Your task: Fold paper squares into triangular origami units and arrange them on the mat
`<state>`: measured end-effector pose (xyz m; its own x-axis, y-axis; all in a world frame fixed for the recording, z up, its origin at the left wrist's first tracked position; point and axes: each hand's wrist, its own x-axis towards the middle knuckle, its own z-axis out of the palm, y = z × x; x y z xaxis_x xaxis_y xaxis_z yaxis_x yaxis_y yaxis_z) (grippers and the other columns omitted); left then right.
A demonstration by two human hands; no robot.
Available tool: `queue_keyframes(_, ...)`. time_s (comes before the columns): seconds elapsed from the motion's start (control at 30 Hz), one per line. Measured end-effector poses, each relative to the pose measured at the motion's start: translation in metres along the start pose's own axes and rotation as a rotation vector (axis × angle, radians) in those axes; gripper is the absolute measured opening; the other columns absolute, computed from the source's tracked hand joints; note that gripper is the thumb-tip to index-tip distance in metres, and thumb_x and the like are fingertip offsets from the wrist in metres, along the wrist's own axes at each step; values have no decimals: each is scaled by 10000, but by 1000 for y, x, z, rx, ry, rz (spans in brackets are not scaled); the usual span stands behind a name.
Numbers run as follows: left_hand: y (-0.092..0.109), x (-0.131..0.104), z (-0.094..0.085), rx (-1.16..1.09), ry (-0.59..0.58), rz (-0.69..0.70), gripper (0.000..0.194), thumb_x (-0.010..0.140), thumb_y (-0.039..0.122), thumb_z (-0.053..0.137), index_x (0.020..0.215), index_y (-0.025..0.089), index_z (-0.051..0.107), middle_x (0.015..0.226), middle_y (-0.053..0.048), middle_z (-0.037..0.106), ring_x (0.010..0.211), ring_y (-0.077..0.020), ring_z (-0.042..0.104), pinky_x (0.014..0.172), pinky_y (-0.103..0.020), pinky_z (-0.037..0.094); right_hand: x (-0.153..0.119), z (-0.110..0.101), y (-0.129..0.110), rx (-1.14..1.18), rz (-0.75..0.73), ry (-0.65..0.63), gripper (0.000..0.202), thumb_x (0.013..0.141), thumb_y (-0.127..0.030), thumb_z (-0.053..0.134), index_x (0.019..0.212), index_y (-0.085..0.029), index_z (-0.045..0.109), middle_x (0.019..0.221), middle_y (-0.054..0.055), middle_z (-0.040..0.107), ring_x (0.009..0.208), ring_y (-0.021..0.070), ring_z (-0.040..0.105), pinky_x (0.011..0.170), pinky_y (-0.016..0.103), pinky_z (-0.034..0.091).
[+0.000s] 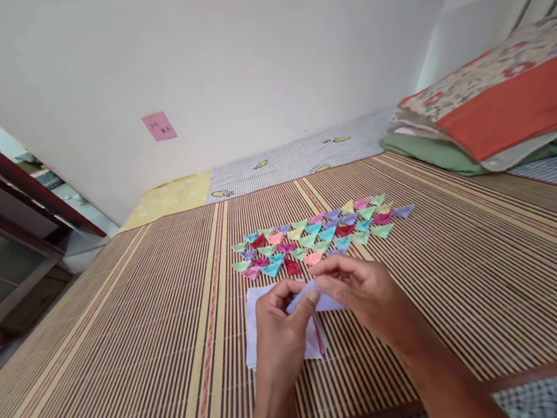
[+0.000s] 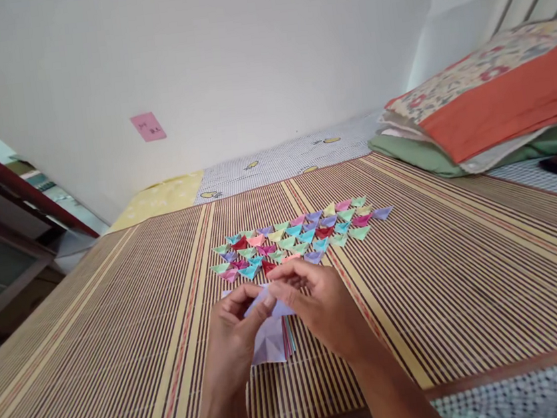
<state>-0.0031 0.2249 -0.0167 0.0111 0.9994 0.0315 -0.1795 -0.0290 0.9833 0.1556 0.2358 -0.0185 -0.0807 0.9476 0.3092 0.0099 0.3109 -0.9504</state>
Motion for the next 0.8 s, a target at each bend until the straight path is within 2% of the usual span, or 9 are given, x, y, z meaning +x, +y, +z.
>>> queue_keyframes(0.07,2,-1,4,53,-49,40,186,754,318,857,761,160,758,724,-18,692,707,-161,598,678,-253,466,-1,6,-2,-12,-34,-11,134,918,-326,714,867,-206,746,783,2,681,729,163,634,657,272,503)
queue_keyframes(0.17,3,-2,9,80,-31,41,215,769,348,841,742,159,742,702,-10,664,675,-151,566,650,-246,444,-2,13,-4,-84,-81,71,194,927,-279,677,750,-198,685,715,-15,628,661,142,570,606,258,453)
queue_keyframes(0.3,3,-3,10,95,-17,-31,298,726,385,874,685,162,681,601,33,553,538,-100,427,513,-216,329,-1,13,-4,-95,-63,140,212,929,-284,654,737,-194,660,672,-24,600,610,130,534,576,249,434)
queue_keyframes(0.4,3,-4,8,92,6,-42,335,705,380,888,647,161,641,568,47,510,506,-85,394,485,-208,297,-1,13,-2,-5,-10,107,185,906,-329,688,781,-193,672,675,-29,593,605,129,541,559,238,438)
queue_keyframes(0.5,4,-3,8,60,33,-49,336,656,359,919,640,157,650,559,42,547,493,-85,431,485,-204,328,-1,15,-2,28,15,67,223,905,-356,688,760,-192,649,664,-36,567,589,121,524,549,230,428)
queue_keyframes(0.67,7,-2,9,48,54,-50,251,685,361,898,701,155,755,623,-35,728,558,-140,609,545,-218,436,-2,21,-5,-70,-19,168,279,948,-356,597,717,-204,569,593,-56,497,531,115,481,509,229,382)
queue_keyframes(0.8,8,-3,10,100,95,-13,295,713,406,870,603,169,732,549,-41,709,510,-145,591,507,-226,413,-1,20,-5,-133,-39,173,290,954,-359,579,708,-207,551,612,-51,483,540,119,476,510,233,379)
